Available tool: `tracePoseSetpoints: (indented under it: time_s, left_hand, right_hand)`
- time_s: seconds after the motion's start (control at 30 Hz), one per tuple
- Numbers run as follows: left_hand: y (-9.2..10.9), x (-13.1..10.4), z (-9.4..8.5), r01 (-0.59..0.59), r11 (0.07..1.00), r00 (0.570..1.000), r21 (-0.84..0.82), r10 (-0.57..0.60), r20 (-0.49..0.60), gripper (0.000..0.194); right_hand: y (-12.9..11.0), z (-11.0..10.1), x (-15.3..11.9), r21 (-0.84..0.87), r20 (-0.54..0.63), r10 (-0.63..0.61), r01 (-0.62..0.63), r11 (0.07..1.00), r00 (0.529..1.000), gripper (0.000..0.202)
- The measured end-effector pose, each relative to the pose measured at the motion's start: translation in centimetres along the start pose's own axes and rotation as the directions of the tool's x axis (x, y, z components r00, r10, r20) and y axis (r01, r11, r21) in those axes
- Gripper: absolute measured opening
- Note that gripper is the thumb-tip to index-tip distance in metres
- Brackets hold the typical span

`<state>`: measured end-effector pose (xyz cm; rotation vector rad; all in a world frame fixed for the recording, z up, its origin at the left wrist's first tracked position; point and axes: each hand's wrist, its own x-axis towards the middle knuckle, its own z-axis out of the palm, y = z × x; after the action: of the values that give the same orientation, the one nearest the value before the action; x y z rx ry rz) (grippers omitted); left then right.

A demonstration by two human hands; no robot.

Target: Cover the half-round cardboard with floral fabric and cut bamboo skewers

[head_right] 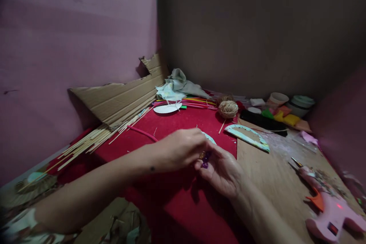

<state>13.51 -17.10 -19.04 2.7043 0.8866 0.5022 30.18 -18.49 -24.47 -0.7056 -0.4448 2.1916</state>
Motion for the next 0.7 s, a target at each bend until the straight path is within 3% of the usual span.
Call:
tracePoseSetpoints:
  time_s: [0.1,0.2,0.27,0.4,0.57,0.7]
  left_hand:
    - [1.0,2.2,1.2,-0.066,0.997,0.994,0.034,0.063,0.088,0.015]
    - [0.2,3.2,0.8,-0.005,0.997,0.995,-0.074,-0.002,-0.097,0.014]
    - [-0.7,3.6,0.4,0.046,0.981,0.971,-0.187,-0.087,-0.221,0.013]
    - [-1.9,4.4,1.4,0.130,0.959,0.953,-0.251,-0.190,-0.234,0.013]
    - [-1.4,4.3,4.7,-0.077,0.971,0.979,-0.225,0.031,-0.200,0.013]
    - [-0.5,3.2,6.2,-0.308,0.936,0.930,-0.170,0.259,-0.262,0.015]
  right_hand:
    - [-0.5,-0.9,0.3,0.011,0.029,-0.029,0.029,1.000,0.999,0.018]
    - [-1.6,-0.9,0.1,0.004,-0.064,-0.004,0.004,1.000,0.998,0.018]
    - [-2.6,-0.1,-0.5,0.046,-0.158,-0.028,0.036,0.998,0.987,0.022]
    - [-4.8,1.5,-2.1,0.032,-0.251,-0.223,0.238,0.971,0.942,0.031]
    - [-9.7,-0.1,-3.8,-0.157,-0.289,-0.440,0.412,0.898,0.850,0.029]
    - [-16.5,-3.0,-4.6,-0.282,-0.273,-0.570,0.502,0.818,0.775,0.032]
